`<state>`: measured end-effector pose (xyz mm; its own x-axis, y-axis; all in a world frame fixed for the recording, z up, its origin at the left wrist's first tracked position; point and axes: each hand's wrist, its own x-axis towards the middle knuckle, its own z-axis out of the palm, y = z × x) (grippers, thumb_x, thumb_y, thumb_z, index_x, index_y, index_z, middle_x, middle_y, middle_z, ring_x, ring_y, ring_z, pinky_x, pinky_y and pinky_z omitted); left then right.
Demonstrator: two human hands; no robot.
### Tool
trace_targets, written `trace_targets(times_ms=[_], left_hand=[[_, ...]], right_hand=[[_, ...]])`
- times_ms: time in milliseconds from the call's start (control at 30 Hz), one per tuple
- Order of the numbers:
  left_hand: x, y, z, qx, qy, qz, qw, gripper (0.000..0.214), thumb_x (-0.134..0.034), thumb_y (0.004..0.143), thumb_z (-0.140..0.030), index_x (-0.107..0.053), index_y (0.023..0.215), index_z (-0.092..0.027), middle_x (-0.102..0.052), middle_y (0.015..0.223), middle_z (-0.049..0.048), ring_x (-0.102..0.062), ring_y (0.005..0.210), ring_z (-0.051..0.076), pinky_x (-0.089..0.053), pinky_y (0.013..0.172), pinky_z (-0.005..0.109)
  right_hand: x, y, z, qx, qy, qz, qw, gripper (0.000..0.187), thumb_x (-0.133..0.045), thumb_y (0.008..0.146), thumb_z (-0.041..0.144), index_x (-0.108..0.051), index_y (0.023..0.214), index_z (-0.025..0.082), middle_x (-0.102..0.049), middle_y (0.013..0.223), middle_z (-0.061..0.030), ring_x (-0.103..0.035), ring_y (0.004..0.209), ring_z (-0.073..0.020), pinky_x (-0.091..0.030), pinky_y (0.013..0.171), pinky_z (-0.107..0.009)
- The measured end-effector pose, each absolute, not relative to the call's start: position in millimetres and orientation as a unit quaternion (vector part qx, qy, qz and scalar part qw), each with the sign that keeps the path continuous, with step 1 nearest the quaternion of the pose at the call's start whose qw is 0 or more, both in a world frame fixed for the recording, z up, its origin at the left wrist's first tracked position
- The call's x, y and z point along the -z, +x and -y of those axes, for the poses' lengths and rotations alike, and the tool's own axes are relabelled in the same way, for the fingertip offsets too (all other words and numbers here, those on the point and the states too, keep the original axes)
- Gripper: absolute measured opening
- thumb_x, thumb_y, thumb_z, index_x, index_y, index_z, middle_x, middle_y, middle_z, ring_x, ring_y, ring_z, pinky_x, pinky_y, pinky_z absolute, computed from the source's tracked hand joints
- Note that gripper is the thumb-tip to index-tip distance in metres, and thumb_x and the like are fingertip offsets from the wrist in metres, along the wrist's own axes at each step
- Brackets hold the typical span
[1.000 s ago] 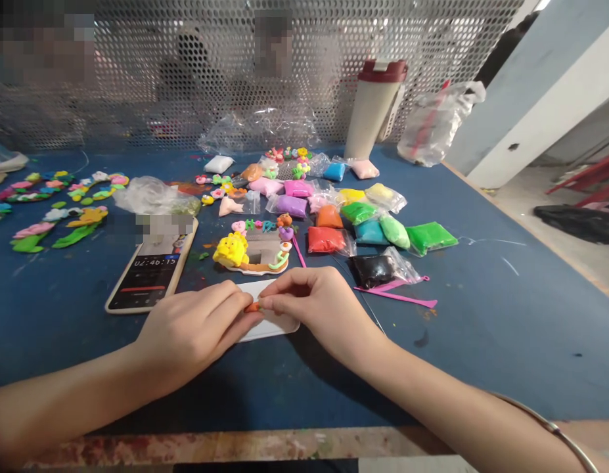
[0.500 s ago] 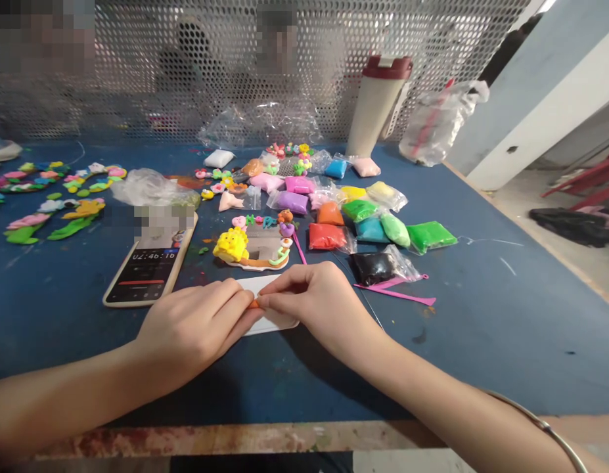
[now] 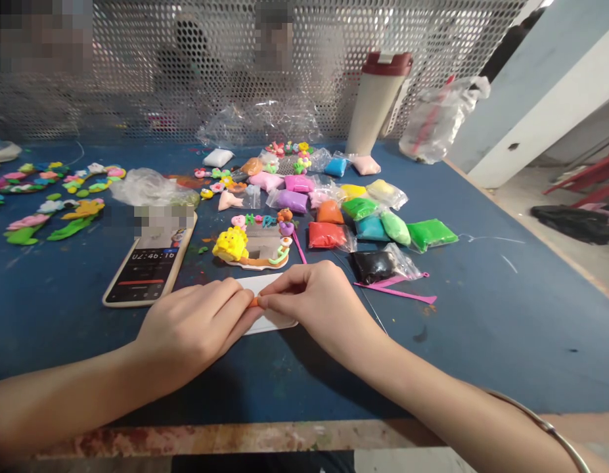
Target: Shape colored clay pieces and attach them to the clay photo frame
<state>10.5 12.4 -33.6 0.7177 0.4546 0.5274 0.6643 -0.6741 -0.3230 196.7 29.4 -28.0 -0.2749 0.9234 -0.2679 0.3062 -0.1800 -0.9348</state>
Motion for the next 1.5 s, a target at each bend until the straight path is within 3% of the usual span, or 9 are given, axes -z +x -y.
trace_targets(times_ms=[267, 433, 1133, 1300, 1500], left_hand=[[33.4, 8.9, -13.1, 0.212, -0.894, 0.318, 0.235, 0.022, -0.057, 0.090, -0.022, -0.055, 0.069, -0.018, -0.054, 0.057, -0.0025, -0.053, 0.049, 0.016, -0.034, 0.046, 0.030], [32.8, 7.5, -13.0, 0.216, -0.894, 0.320, 0.229, 0.021, -0.057, 0.091, -0.024, -0.057, 0.071, -0.017, -0.056, 0.057, -0.0021, -0.055, 0.049, 0.016, -0.035, 0.046, 0.030], [31.0, 11.1, -12.6, 0.211, -0.894, 0.319, 0.234, 0.025, -0.057, 0.090, -0.023, -0.053, 0.066, -0.019, -0.052, 0.055, -0.0028, -0.053, 0.048, 0.015, -0.035, 0.045, 0.030], [32.6, 9.5, -12.4, 0.216, -0.890, 0.352, 0.195, 0.025, -0.054, 0.092, -0.025, -0.056, 0.068, -0.018, -0.055, 0.058, -0.0016, -0.054, 0.048, 0.016, -0.037, 0.046, 0.029], [31.4, 9.5, -13.8, 0.218, -0.879, 0.374, 0.199, 0.025, -0.051, 0.092, -0.026, -0.057, 0.069, -0.018, -0.058, 0.059, -0.0012, -0.054, 0.046, 0.016, -0.036, 0.044, 0.030]], right_hand=[[23.6, 199.6, -32.3, -0.566, -0.516, 0.564, 0.308, 0.015, -0.073, 0.072, 0.031, -0.077, 0.080, 0.020, -0.074, 0.079, -0.0016, -0.064, 0.072, -0.0165, -0.047, 0.065, -0.027], [23.8, 201.9, -32.1, -0.565, -0.496, 0.572, 0.327, 0.010, -0.069, 0.075, 0.029, -0.075, 0.077, 0.021, -0.071, 0.074, 0.0005, -0.061, 0.067, -0.0133, -0.044, 0.061, -0.024], [25.1, 198.5, -28.1, -0.541, -0.493, 0.613, 0.297, 0.011, -0.068, 0.078, 0.029, -0.068, 0.074, 0.019, -0.068, 0.073, -0.0006, -0.059, 0.068, -0.0147, -0.043, 0.062, -0.026], [20.9, 197.2, -28.5, -0.557, -0.502, 0.554, 0.362, 0.015, -0.063, 0.081, 0.032, -0.063, 0.090, 0.019, -0.069, 0.086, -0.0019, -0.064, 0.078, -0.0152, -0.048, 0.070, -0.026], [26.6, 195.6, -26.8, -0.632, -0.445, 0.530, 0.349, 0.026, -0.070, 0.075, 0.021, -0.056, 0.097, 0.020, -0.070, 0.091, -0.0027, -0.067, 0.083, -0.0155, -0.053, 0.075, -0.028]])
